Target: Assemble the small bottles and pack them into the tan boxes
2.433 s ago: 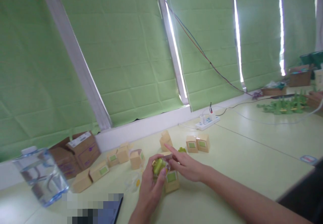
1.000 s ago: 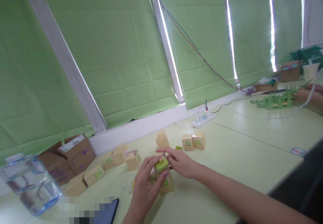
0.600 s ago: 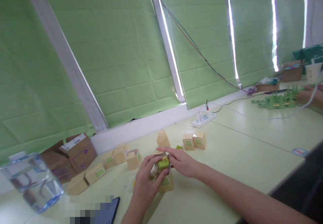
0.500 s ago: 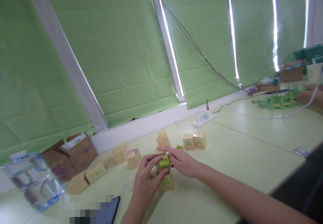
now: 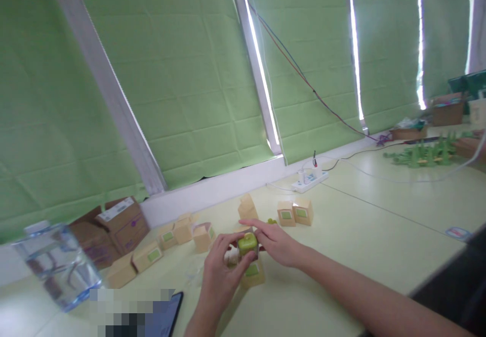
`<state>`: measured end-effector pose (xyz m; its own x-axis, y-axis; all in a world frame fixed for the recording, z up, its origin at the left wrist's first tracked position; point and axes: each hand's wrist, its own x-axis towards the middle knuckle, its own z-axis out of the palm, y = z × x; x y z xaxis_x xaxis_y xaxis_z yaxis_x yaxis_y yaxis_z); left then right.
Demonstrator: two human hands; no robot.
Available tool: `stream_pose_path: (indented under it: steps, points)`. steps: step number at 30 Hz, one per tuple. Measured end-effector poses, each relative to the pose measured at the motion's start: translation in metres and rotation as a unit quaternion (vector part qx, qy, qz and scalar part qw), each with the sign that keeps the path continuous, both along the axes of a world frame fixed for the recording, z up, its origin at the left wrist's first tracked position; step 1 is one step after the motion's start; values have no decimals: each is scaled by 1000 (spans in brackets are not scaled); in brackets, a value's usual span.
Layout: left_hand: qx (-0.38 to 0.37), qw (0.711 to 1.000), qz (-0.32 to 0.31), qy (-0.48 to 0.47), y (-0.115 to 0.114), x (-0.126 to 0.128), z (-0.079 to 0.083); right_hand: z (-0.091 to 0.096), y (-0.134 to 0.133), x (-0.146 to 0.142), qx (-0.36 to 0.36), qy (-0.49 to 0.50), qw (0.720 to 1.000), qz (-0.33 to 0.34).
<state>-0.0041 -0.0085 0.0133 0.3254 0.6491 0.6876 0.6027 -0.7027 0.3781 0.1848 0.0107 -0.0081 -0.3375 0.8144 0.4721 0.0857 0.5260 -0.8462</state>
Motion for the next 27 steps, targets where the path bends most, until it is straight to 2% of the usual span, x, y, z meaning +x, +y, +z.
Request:
stream_pose_path:
  steps: [3, 6, 9, 14, 20, 27]
  points:
    - [-29, 995, -9, -98, 1, -2, -2, -2, 2, 0, 21, -24, 999, -29]
    - [-82, 972, -38, -215, 3, -3, -3, -4, 4, 1, 37, -41, 997, -51]
    - [-98, 963, -42, -249, 2, -3, -1, -3, 5, 2, 53, -57, 995, -64]
    - [-75, 978, -44, -189, -6, -2, 8, 0, 3, 1, 67, -70, 992, -76]
    - [-53, 993, -87, -62, -15, -7, 13, 0, 3, -1, 69, -70, 993, -72]
    - [-89, 990, -103, 46, -18, -1, 27, 6, -2, 0, 84, -76, 992, -53]
